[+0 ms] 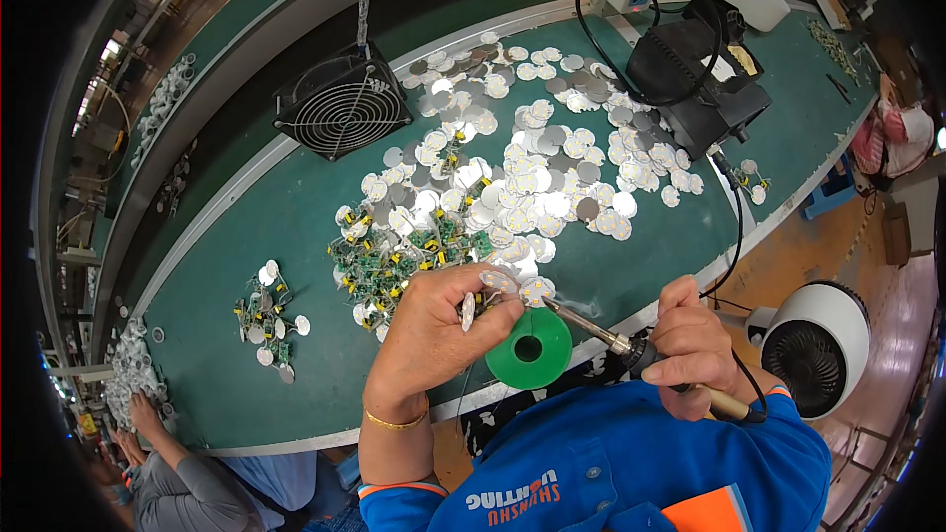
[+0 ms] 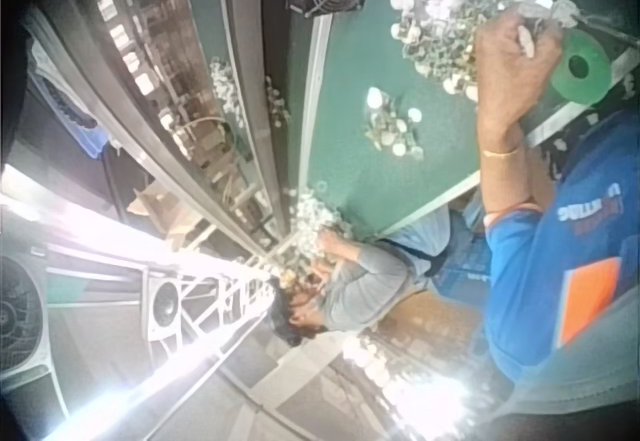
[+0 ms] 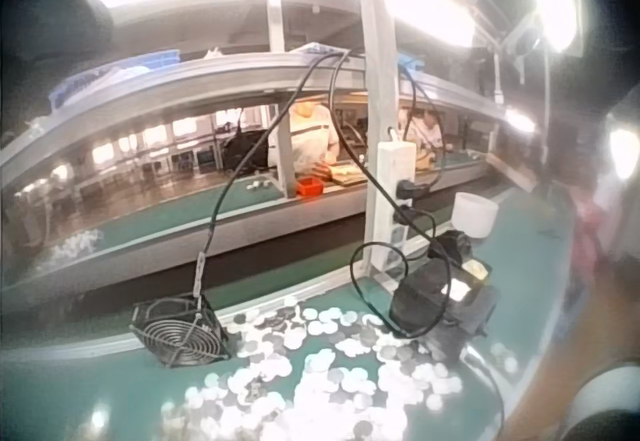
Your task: The person assembles LED light components by picking up circuit boards and LED discs and soldering them together using a soldering iron and solder wire.
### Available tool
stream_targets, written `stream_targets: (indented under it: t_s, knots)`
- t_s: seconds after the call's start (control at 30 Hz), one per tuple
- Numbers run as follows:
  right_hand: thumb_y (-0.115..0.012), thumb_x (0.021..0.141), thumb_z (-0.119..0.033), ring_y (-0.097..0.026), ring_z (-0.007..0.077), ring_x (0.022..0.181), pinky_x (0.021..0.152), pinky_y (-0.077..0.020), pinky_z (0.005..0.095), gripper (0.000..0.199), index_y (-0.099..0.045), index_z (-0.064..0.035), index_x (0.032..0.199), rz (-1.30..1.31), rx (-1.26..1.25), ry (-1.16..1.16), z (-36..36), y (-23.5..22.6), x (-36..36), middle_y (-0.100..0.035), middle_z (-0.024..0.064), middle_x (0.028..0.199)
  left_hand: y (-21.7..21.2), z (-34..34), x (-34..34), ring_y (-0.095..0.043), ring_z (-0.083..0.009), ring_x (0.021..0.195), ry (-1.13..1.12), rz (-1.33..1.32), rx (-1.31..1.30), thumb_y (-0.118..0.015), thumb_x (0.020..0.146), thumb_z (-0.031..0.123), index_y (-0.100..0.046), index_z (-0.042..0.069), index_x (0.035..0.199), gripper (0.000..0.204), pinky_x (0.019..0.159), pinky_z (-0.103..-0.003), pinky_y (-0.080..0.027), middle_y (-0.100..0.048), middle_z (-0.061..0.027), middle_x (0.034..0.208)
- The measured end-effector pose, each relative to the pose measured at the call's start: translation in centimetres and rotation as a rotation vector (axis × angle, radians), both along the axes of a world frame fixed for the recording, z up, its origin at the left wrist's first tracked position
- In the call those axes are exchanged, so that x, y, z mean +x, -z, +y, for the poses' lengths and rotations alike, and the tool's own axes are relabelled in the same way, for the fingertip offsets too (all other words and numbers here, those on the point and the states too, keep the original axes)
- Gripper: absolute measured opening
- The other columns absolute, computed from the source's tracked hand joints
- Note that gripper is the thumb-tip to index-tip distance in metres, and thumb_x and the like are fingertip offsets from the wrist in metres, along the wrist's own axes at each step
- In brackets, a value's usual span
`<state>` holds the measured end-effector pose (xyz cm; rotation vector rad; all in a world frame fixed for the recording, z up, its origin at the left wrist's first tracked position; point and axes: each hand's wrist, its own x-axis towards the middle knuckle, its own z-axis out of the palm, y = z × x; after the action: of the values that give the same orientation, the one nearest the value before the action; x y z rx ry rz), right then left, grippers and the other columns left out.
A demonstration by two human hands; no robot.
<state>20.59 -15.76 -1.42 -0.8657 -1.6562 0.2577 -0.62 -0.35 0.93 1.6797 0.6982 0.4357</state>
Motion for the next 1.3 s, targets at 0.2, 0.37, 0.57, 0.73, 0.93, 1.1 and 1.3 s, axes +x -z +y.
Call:
stream_targets:
  t_s: [0.2,0.37,0.57,0.73,0.93,1.1,1.3]
  knots:
    - [-0.050,0.097,-0.027,-0.043,0.0182,0.051,0.058,-0.0346,0.0370,0.024,-0.062,-0.0066,0.098,-0.078,0.023,0.115,1.3,0.2,0.5,-0.047,0.0030,0.063,-0.1,-0.2,-0.2,-0.055,-0.0069,0.065,-0.007,-0.006,0.019,-0.068,0.081,0.010,-0.067,0.001,0.088,0.011,0.059,-0.024,-0.044,-0.065,-0.0030,0.072]
    - [-0.078,0.069,-0.003,-0.049,0.0257,0.057,0.057,-0.0390,0.0348,0.033,-0.062,-0.0061,0.097,-0.178,-0.078,0.316,3.6,0.3,0.6,-0.052,0.0079,0.066,-1.0,-0.4,-1.1,-0.054,-0.0059,0.065,-0.236,-0.034,0.052,-0.074,0.080,0.008,-0.064,0.002,0.088,0.015,0.058,-0.023,-0.043,-0.063,-0.0015,0.074]
    - [-0.071,0.074,0.001,-0.051,0.0238,0.058,0.056,-0.0395,0.0346,0.029,-0.058,-0.0066,0.099,-0.281,-0.159,0.185,5.7,2.1,0.6,-0.054,0.0060,0.068,-1.8,1.7,-9.0,-0.058,-0.0123,0.068,-0.739,0.436,0.551,-0.076,0.075,0.006,-0.062,0.001,0.089,0.021,0.060,-0.026,-0.045,-0.061,-0.0044,0.073]
    - [-0.069,0.078,-0.005,-0.051,0.0250,0.057,0.057,-0.0388,0.0366,0.025,-0.056,-0.0086,0.100,-0.396,-0.208,0.123,7.1,3.0,0.6,-0.049,0.0056,0.064,-1.1,3.7,-14.7,-0.064,-0.0271,0.090,-1.036,0.738,1.081,-0.075,0.072,0.004,-0.064,0.001,0.100,0.031,0.080,-0.036,-0.049,-0.066,-0.0120,0.095]
    - [-0.069,0.077,-0.010,-0.050,0.0260,0.059,0.056,-0.0370,0.0391,0.025,-0.055,-0.0100,0.098,-0.519,-0.204,0.119,9.8,3.0,-0.8,-0.047,0.0047,0.066,-1.7,1.7,-12.6,-0.062,-0.0305,0.097,-0.917,0.653,1.029,-0.075,0.072,0.004,-0.065,0.003,0.099,0.028,0.085,-0.038,-0.047,-0.067,-0.0121,0.101]
    - [-0.073,0.074,-0.014,-0.053,0.0275,0.066,0.059,-0.0382,0.0394,0.030,-0.055,-0.0101,0.098,-0.635,-0.247,0.162,10.8,2.7,-1.7,-0.050,0.0080,0.072,-1.2,-0.1,-7.0,-0.062,-0.0271,0.082,-0.482,0.362,0.731,-0.073,0.071,0.002,-0.066,0.004,0.082,0.013,0.077,-0.036,-0.046,-0.067,-0.0083,0.085]
    - [-0.070,0.073,-0.006,-0.054,0.0315,0.073,0.064,-0.0401,0.0417,0.032,-0.053,-0.0092,0.100,-0.483,-0.292,0.127,10.9,3.0,-2.0,-0.051,0.0094,0.077,-0.5,-1.6,-4.9,-0.057,-0.0267,0.089,-0.139,0.297,0.757,-0.074,0.069,0.003,-0.067,0.006,0.089,0.021,0.080,-0.039,-0.043,-0.062,-0.0058,0.088]
